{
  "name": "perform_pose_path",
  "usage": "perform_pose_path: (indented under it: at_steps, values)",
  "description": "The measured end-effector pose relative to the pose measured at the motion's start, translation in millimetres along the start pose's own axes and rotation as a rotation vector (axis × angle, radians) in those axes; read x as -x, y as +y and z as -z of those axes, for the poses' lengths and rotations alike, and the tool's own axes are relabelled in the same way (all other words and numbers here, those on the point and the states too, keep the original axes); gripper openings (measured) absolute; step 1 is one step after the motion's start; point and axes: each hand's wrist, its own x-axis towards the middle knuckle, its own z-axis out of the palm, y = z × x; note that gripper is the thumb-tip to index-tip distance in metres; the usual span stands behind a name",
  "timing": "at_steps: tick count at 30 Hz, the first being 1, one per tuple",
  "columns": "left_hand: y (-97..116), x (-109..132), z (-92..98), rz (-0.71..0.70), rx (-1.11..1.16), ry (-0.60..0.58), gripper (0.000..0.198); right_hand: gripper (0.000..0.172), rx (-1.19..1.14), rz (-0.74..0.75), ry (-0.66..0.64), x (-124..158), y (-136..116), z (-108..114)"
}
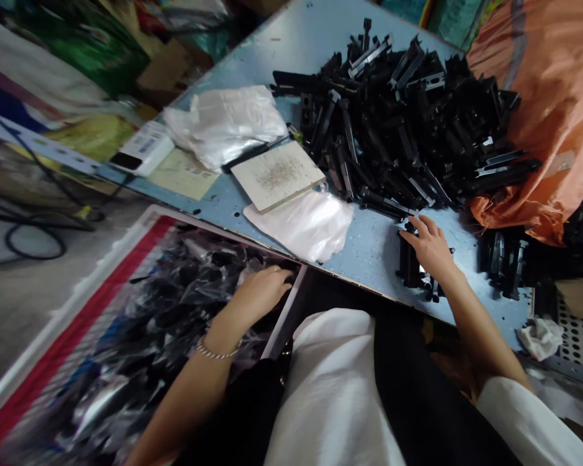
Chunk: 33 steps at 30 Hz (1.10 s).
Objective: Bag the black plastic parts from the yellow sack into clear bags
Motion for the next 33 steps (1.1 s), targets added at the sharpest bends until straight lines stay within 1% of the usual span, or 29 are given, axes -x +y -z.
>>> perform_pose_path:
  at_steps: [1, 2, 4, 6, 7, 9, 11, 12, 13, 15, 17, 18, 20, 22, 23, 24, 27, 28, 30, 31, 33]
  values:
    - [2, -9, -2.3, 0.030, -0.014, 0.032, 0.026, 0.036, 0.040, 0.040, -0.025, -3, 7, -1]
    - [6, -19, -3.7, 0.031, 0.000, 0.091, 0.025, 0.035, 0.052, 0.084, -0.035, -5, 11, -1]
    - [20, -41, -5.3, -0.030, 0.093, 0.267, 0.027, 0.033, 0.029, 0.170, -0.035, -9, 12, 3]
    - [37, -66, -7.6, -0.089, 0.173, 0.432, 0.025, 0.032, -0.017, 0.241, -0.021, -10, 8, 13]
    - [43, -78, -9.5, -0.096, 0.181, 0.486, 0.022, 0.032, -0.045, 0.267, -0.014, -10, 6, 18]
    - [50, -101, -13.9, -0.082, 0.171, 0.532, 0.017, 0.030, -0.124, 0.288, 0.002, -8, 4, 26]
    - [46, -118, -16.7, -0.056, 0.216, 0.549, 0.016, 0.027, -0.253, 0.249, 0.013, -4, 4, 28]
    - [42, -123, -17.0, -0.043, 0.281, 0.558, 0.016, 0.026, -0.344, 0.204, 0.017, -1, 3, 26]
    - [36, -127, -16.4, -0.026, 0.372, 0.562, 0.015, 0.025, -0.455, 0.140, 0.014, 1, 1, 23]
    - [24, -132, -13.8, 0.013, 0.594, 0.528, 0.012, 0.026, -0.751, -0.030, -0.032, 6, -11, 12]
    - [15, -133, -11.1, 0.060, 0.792, 0.471, 0.008, 0.028, -1.144, -0.197, -0.132, 9, -33, -3]
    - [12, -133, -10.1, 0.076, 0.854, 0.464, 0.007, 0.030, -1.351, -0.258, -0.209, 9, -46, -10]
    - [10, -131, -8.9, 0.058, 0.886, 0.482, 0.009, 0.036, -1.709, -0.323, -0.378, 7, -74, -22]
    - [12, -128, -8.2, 0.008, 0.837, 0.492, 0.011, 0.040, -1.921, -0.354, -0.506, 3, -94, -29]
    - [13, -126, -7.7, -0.011, 0.810, 0.486, 0.012, 0.040, -1.978, -0.375, -0.528, 1, -100, -30]
    - [14, -125, -7.2, -0.018, 0.791, 0.473, 0.012, 0.039, -2.018, -0.396, -0.519, -1, -103, -30]
    - [16, -124, -5.4, -0.003, 0.752, 0.435, 0.011, 0.039, -2.097, -0.420, -0.445, -6, -102, -26]
    - [17, -124, -4.8, -0.003, 0.734, 0.424, 0.010, 0.040, -2.114, -0.416, -0.442, -6, -101, -26]
    - [17, -126, -3.9, -0.007, 0.701, 0.421, 0.006, 0.041, -2.111, -0.430, -0.494, -7, -100, -29]
    - [17, -126, -3.5, -0.014, 0.691, 0.432, 0.008, 0.041, -2.089, -0.459, -0.531, -6, -101, -31]
    - [15, -125, -2.8, -0.048, 0.659, 0.478, 0.019, 0.040, -2.030, -0.541, -0.564, -4, -103, -38]
